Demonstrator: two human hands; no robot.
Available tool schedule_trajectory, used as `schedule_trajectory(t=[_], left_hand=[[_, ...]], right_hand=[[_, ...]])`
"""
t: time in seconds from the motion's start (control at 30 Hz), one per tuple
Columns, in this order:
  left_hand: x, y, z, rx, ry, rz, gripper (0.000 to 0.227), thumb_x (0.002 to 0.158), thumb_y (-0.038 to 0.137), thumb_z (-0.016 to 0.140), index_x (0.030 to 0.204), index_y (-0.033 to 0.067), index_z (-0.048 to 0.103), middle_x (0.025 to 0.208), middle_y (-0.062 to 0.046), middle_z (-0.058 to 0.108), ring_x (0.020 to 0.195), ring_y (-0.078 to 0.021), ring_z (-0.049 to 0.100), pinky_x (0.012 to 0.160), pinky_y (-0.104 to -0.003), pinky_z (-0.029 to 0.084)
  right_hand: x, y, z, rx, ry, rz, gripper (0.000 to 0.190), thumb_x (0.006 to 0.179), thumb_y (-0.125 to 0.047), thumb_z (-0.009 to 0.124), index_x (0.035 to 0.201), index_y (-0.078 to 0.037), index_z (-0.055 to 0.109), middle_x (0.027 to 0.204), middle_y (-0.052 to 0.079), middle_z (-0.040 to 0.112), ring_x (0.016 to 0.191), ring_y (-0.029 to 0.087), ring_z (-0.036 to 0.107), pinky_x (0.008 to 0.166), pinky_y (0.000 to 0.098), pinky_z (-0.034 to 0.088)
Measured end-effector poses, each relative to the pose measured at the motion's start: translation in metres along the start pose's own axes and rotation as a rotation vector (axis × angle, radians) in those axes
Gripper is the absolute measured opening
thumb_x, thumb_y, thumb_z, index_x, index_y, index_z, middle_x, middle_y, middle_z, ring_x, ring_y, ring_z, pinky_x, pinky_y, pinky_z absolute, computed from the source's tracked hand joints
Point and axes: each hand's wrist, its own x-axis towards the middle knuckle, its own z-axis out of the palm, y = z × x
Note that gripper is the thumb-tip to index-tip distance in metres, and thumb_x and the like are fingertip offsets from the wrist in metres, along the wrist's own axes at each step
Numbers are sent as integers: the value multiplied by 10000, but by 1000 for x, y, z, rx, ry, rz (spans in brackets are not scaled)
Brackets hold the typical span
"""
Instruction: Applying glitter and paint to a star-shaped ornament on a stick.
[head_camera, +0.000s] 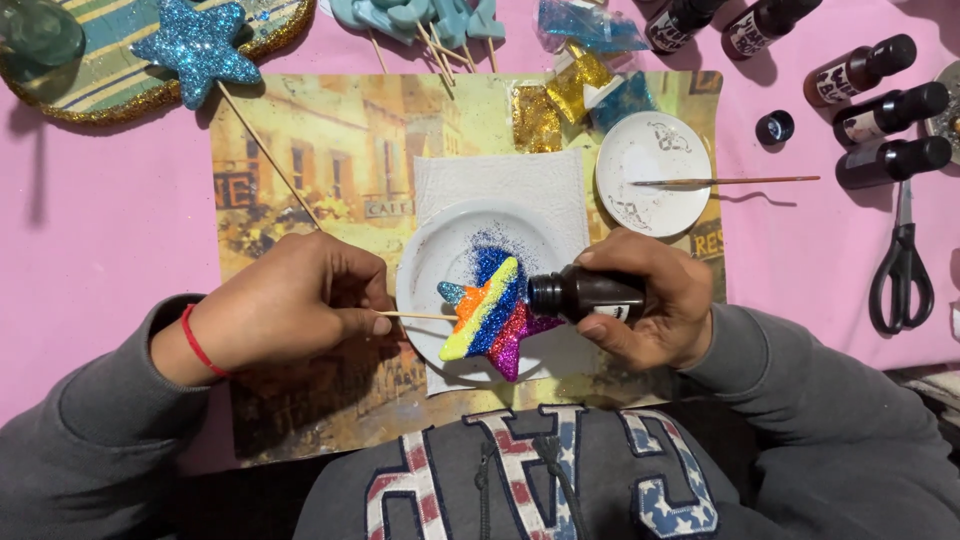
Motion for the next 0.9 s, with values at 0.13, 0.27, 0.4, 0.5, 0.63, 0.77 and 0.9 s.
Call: schedule_trajectory(t=[0.13,0.27,0.4,0.5,0.63,0.77,0.9], left_hand=[[0,1,0,-5,2,-6,68,707,56,777,655,71,737,548,-10,691,462,-110,515,488,-241,419],[-1,1,0,-2,9,5,61,705,54,766,655,74,736,557,-3,708,465,-107,531,497,-238,434],[-1,-1,0,6,16,20,58,701,60,765,655,77,734,556,2,700,465,-104,522,498,-238,436],[0,-2,1,-23,4,18,58,706,46,764,660,72,739,562,-3,712,461,-101,528,488,-232,428],[-2,1,-1,3,10,9,54,709,67,769,664,82,744,563,3,719,456,-100,530,487,-233,424],[-3,5,-2,-10,14,-5,37,709,54,752,681,78,750,629,11,781,495,-88,603,509,-220,466],[-4,8,-2,17,17,-14,35,712,71,754,682,91,756,644,20,796,502,-82,630,517,-214,481]], right_hand=[[-3,2,0,-6,7,-14,416,783,-231,702,1079,6,532,864,133,661,610,150,627,542,225,533],[-1,1,1,-2,-2,12,395,785,-209,699,1062,20,535,841,129,661,579,142,607,519,222,508],[-4,4,0,-4,11,10,413,792,-216,701,1085,14,522,856,133,668,570,134,626,506,209,520],[-1,1,0,-31,-6,21,396,778,-206,702,1058,14,529,845,131,659,602,156,615,546,235,510],[-3,3,0,32,14,23,429,800,-204,699,1111,-1,485,872,133,672,591,135,645,531,211,534],[-2,0,-1,-29,-1,14,397,787,-226,693,1056,17,529,834,128,667,561,138,605,510,219,498],[0,-1,-1,-51,-9,5,395,791,-238,689,1048,20,534,824,130,666,568,146,610,515,226,503]])
